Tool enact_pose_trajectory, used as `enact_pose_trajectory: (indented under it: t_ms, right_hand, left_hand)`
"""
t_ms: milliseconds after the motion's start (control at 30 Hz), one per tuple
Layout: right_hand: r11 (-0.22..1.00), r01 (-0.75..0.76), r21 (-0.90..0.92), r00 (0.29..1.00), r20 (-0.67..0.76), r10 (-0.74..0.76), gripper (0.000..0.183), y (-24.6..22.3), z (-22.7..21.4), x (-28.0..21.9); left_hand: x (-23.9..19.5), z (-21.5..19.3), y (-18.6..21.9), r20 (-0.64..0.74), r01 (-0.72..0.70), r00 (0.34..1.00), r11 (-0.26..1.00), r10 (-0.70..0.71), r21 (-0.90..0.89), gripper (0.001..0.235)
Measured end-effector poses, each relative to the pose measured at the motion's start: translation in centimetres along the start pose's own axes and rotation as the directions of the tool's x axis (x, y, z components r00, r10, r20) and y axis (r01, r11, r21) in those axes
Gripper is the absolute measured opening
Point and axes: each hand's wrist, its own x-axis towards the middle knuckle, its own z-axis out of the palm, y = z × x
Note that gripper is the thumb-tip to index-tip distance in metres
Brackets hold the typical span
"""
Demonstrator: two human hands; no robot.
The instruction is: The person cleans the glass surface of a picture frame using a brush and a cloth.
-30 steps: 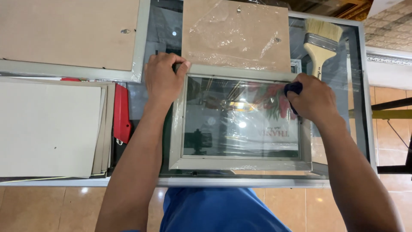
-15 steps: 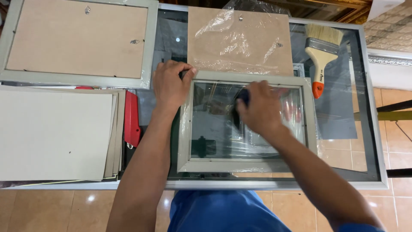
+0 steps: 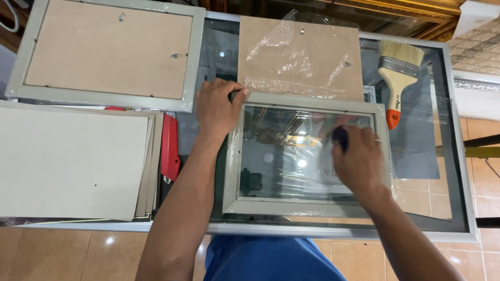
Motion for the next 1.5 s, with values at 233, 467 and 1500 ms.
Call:
enact_pose_trajectory:
  t_ms: [233,467,1500]
  right_hand:
    - [0.909,0.372,0.189,0.926,-0.006,-0.378,0.04,-11.9,4.3,2.4]
    - [0.994,0.076,-0.074,0.993,-0.086,-0.083,0.043,0.2,0.0,1.2]
    - [0.981,0.184,0.063,0.978,-0.107,-0.177,0.046,-9.7,5.9,3.2]
  left_hand:
    - [-0.2,-0.4,0.0,0.031,-0.003,1.0,1.0,0.003,0.017,0.021]
    - [0.0,-0.1,-0.1,0.016,-0.018,1.0,1.0,0.018,0.014,0.02]
    - [0.2,-0.2,0.4,0.017,0.038,0.999,0.999,-0.037,-0.013,0.018]
